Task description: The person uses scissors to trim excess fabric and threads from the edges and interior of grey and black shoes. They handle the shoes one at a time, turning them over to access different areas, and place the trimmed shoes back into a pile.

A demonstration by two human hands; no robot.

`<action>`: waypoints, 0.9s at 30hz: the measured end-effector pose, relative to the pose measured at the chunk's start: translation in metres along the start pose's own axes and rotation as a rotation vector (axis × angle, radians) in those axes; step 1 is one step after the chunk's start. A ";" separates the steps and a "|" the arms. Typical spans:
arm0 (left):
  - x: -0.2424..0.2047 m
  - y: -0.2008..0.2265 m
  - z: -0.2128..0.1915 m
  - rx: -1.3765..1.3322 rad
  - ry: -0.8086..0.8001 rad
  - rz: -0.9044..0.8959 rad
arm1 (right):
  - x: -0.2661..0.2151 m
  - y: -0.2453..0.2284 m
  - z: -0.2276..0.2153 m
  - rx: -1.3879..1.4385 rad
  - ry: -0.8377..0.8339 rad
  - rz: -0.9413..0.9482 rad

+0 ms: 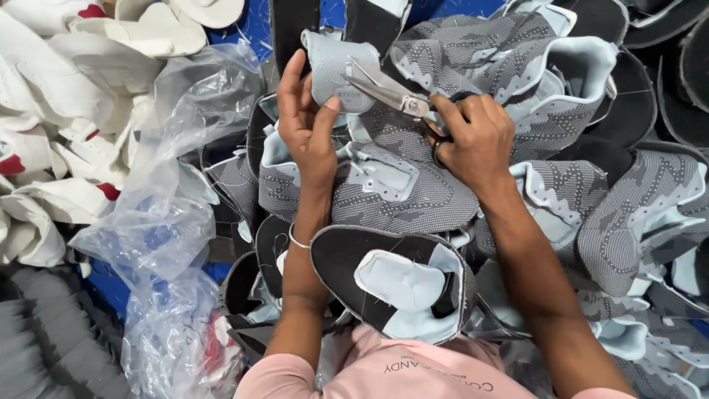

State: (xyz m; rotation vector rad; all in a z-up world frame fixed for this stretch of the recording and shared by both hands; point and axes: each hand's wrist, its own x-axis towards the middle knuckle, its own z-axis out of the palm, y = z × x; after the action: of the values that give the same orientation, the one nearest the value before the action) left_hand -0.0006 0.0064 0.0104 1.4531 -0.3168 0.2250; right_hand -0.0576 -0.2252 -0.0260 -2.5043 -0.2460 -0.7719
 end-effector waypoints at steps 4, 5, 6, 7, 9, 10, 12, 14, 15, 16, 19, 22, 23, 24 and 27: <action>0.000 -0.002 -0.002 -0.016 -0.001 0.011 | 0.001 0.002 -0.001 -0.024 0.009 -0.013; 0.000 -0.003 -0.003 -0.013 0.009 0.019 | 0.000 0.003 0.000 -0.030 0.011 -0.016; 0.000 -0.004 -0.004 -0.011 0.018 0.027 | 0.000 0.005 0.000 -0.037 0.014 -0.017; 0.000 -0.005 -0.004 -0.011 0.016 0.026 | 0.000 0.005 0.000 -0.038 0.014 -0.015; 0.000 -0.006 -0.005 0.003 0.003 0.031 | 0.000 0.004 -0.001 -0.062 0.006 -0.007; 0.000 -0.006 -0.005 0.003 0.001 0.030 | 0.000 0.005 0.000 -0.063 0.006 -0.005; 0.000 -0.006 -0.005 0.013 0.002 0.014 | -0.001 0.005 0.000 -0.068 0.007 -0.012; -0.001 -0.008 -0.006 0.037 -0.003 0.020 | 0.000 0.004 0.000 -0.079 0.013 -0.016; -0.002 -0.008 -0.007 0.061 -0.005 0.027 | 0.001 0.003 0.000 -0.088 0.020 -0.023; -0.001 -0.007 -0.007 0.061 -0.006 0.027 | -0.001 0.004 0.001 -0.088 0.021 -0.022; 0.000 -0.004 -0.005 0.037 -0.034 0.015 | -0.010 0.010 0.011 -0.081 -0.001 -0.016; 0.001 -0.003 -0.003 -0.039 -0.063 0.013 | -0.024 0.022 0.025 0.100 -0.149 0.059; 0.002 -0.003 -0.002 -0.050 -0.052 0.017 | -0.025 0.025 0.026 0.143 -0.113 0.083; 0.001 -0.002 -0.001 -0.060 -0.031 0.019 | -0.026 0.028 0.026 0.190 -0.083 0.101; -0.001 0.003 0.001 -0.049 0.005 0.003 | 0.010 0.002 -0.017 0.069 -0.050 0.010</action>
State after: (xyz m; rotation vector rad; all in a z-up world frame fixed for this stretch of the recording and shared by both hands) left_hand -0.0027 0.0061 0.0126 1.4039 -0.3180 0.2215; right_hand -0.0568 -0.2353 -0.0086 -2.4596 -0.2724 -0.6859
